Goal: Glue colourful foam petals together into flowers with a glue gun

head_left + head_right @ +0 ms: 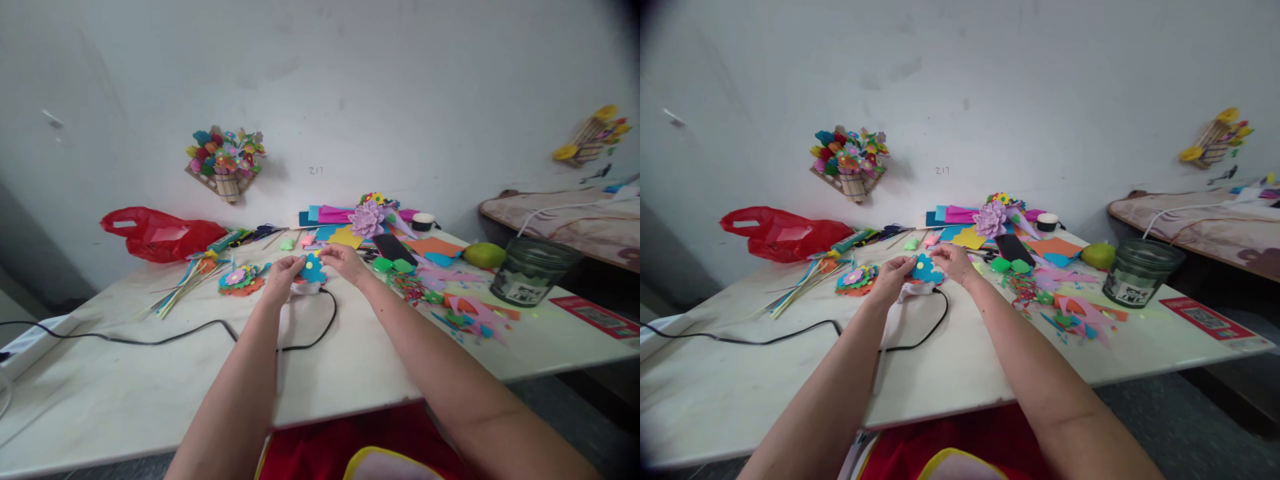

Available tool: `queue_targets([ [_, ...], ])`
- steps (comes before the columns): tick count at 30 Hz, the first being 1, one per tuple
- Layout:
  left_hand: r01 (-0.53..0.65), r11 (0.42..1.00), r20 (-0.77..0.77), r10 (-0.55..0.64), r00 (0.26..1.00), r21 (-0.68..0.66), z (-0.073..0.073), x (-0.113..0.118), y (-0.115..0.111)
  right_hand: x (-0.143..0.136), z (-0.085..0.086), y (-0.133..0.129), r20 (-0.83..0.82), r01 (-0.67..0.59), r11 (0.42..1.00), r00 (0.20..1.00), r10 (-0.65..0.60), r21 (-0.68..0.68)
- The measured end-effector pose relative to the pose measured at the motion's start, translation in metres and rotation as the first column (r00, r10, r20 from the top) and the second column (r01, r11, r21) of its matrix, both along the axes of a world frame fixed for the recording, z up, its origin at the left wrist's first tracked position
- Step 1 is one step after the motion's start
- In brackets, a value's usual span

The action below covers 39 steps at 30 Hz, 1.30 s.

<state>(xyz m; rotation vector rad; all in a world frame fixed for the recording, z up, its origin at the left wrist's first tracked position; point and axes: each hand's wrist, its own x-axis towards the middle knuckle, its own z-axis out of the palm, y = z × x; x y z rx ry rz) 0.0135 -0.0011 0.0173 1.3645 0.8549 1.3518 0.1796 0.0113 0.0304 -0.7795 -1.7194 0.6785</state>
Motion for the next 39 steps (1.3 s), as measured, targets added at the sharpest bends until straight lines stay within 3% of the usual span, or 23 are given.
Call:
queue_targets([
  [8,-0.027,1.0,-0.088,0.027,0.996,0.001,0.001,0.003,-0.001,-0.004,-0.001,-0.001,-0.003,-0.058,0.98,0.998,0.058,-0.188],
  [19,-0.071,0.997,-0.115,0.072,0.991,0.005,0.003,0.005,-0.004,0.0,-0.003,0.0,-0.098,-0.162,0.93,0.986,0.137,-0.331],
  [30,-0.063,0.998,-0.085,0.061,0.995,-0.014,0.0,0.004,-0.001,-0.001,-0.005,0.004,-0.066,-0.101,0.944,0.994,0.085,-0.313],
  [36,0.015,1.0,-0.104,-0.016,0.994,-0.006,0.001,-0.007,-0.001,0.001,-0.008,0.011,-0.08,-0.082,0.948,0.995,0.06,-0.306],
  [39,-0.012,1.0,-0.117,0.013,0.993,0.004,0.001,-0.008,0.0,0.0,-0.009,0.011,-0.063,-0.063,0.955,0.997,0.046,-0.291],
])
